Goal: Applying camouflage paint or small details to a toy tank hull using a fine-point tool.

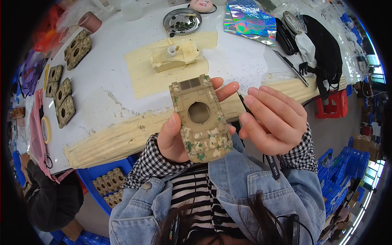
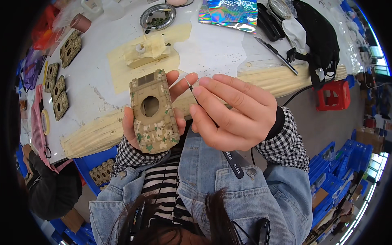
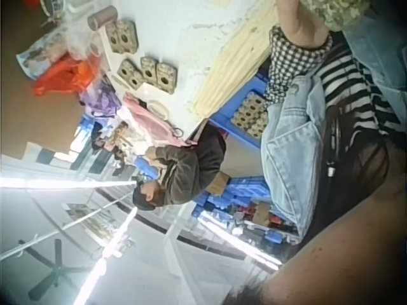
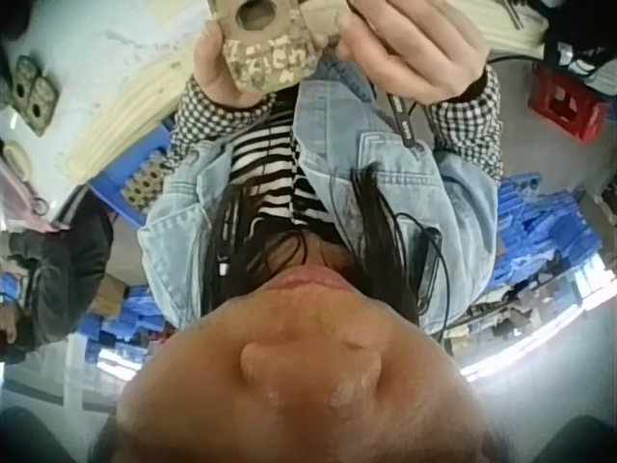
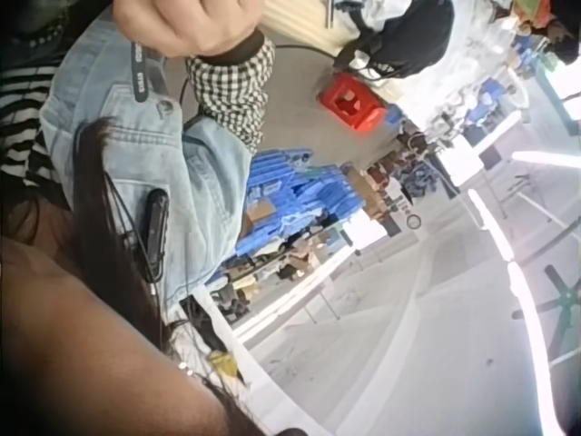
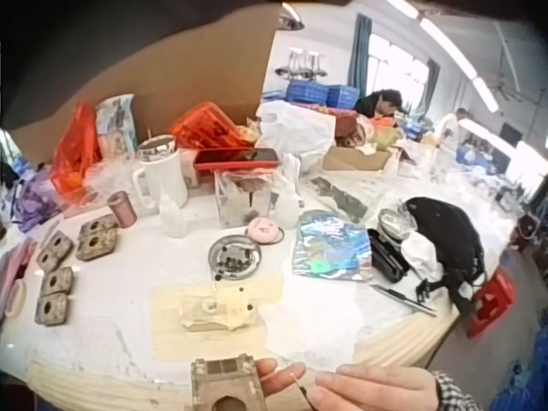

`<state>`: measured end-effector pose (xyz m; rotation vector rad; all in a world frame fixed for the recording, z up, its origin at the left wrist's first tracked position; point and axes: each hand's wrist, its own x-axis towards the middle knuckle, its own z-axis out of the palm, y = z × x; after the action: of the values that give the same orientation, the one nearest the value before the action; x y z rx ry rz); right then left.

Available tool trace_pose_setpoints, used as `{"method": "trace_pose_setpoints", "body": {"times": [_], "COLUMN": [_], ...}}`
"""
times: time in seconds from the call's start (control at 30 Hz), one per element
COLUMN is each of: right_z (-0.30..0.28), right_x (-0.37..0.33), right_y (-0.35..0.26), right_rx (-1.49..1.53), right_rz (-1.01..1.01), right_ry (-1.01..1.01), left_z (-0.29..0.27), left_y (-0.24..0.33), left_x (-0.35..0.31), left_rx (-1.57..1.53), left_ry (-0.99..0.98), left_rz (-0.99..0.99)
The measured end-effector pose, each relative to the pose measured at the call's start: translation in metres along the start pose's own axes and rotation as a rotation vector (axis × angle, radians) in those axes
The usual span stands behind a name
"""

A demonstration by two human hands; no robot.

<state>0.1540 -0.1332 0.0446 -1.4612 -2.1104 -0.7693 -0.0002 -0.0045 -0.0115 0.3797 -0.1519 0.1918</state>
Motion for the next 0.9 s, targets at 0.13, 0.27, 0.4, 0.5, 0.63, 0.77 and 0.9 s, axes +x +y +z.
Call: {"method": "trace_pose_setpoints", "body": {"times": [0.13, 0.27, 0.4, 0.5, 0.63, 0.77, 0.9], "right_z": [-0.004, -0.008, -0.008, -0.007, -0.005, -0.013, -0.004], "right_x": [-0.001, 0.000, 0.000, 0.001, 0.009, 0.019, 0.024], "right_y": [0.004, 0.003, 0.000, 0.000, 0.002, 0.001, -0.005], "right_rx": [-0.043, -0.047, -0.032, -0.007, 0.265, 0.762, 1.031], "right_rz": [-0.132, -0.172, -0.132, -0.118, -0.012, 0.186, 0.441], "right_ry": [-0.046, -0.085, -0.036, 0.021, 0.204, 0.150, 0.130], "left_z": [-0.003, -0.001, 0.000, -0.001, 0.000, 0.000, 0.008], "left_y": [0.002, 0.003, 0.003, 0.003, -0.001, -0.003, 0.001], "left_x": [0.000, -0.001, -0.001, -0.001, -0.002, 0.001, 0.001], "left_rx": [-0.033, -0.027, -0.023, -0.017, -0.028, -0.016, -0.037], "left_ry": [-0.029, 0.023, 0.044, 0.057, 0.094, 0.111, 0.228], "left_rz": [-0.009, 0.006, 0.014, 0.012, 0.055, 0.070, -0.014]}}
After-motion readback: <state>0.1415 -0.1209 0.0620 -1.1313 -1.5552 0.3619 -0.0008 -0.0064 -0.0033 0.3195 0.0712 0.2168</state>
